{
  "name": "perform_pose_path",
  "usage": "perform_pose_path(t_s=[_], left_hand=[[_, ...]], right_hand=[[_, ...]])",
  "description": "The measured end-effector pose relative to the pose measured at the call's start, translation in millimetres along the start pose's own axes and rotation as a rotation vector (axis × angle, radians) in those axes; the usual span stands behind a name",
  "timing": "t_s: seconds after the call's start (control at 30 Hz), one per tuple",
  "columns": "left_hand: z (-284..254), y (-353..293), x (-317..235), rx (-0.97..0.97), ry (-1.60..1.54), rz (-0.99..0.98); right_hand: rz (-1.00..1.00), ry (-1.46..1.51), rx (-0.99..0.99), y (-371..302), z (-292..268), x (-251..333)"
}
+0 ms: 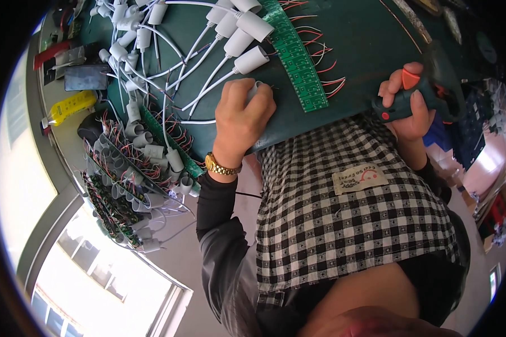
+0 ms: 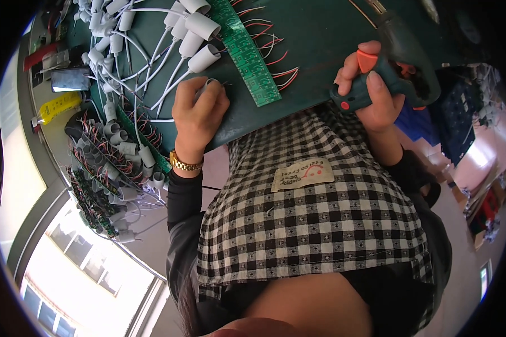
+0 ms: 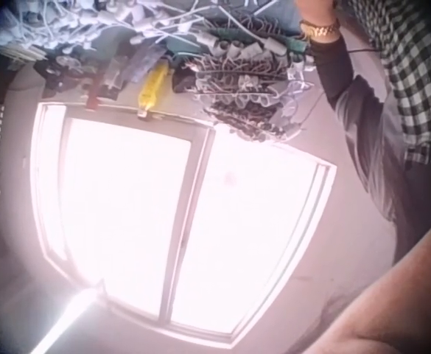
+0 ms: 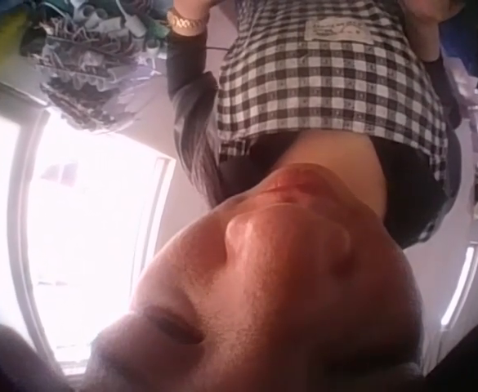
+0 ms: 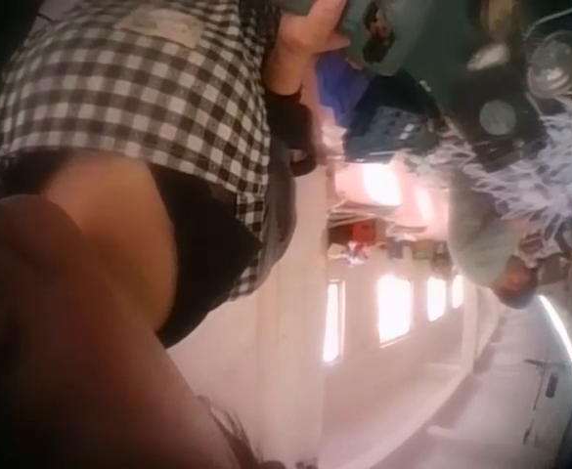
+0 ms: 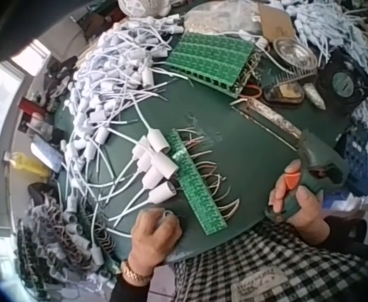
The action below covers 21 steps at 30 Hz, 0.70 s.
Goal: The person solders wires and plastic housings onto printed circuit boards with a soldering iron.
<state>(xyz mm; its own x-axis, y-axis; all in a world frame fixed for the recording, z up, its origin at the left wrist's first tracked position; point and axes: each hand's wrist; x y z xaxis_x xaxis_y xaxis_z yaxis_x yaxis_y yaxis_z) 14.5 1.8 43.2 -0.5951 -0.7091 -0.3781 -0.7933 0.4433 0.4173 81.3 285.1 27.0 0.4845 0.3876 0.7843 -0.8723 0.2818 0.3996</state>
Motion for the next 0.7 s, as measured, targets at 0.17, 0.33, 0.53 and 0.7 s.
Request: perform_pose_path(t_s=[0.17,0.33,0.53,0.7], left_hand=[[3,1,-3,0.006,-0.012,-0.051],[2,2,-8,0.016,0.021,-0.068],[15,13,-16,-0.115,-0.107,-0.203],[20,33,-12,-0.204,-0.037,-0.148]], right_hand=[[0.003,-0.007,0.015,0,0,0],[0.002,-0.008,0.029,-1,-1,1],[0.047,-0.052,0.033,1,4,7],[0.217,-0.131,0.044,-13,11,29]])
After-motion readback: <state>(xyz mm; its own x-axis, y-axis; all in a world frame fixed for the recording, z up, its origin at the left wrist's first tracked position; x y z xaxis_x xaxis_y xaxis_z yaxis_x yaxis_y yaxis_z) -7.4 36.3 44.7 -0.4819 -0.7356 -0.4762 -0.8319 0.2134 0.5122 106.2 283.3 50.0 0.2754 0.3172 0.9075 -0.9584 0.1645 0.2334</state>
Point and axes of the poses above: each hand's wrist, its own y-axis towards the middle knuckle, its own z-axis out of the palm, x = y × z, and after that the axes turned 11 degrees about -z, right-handed
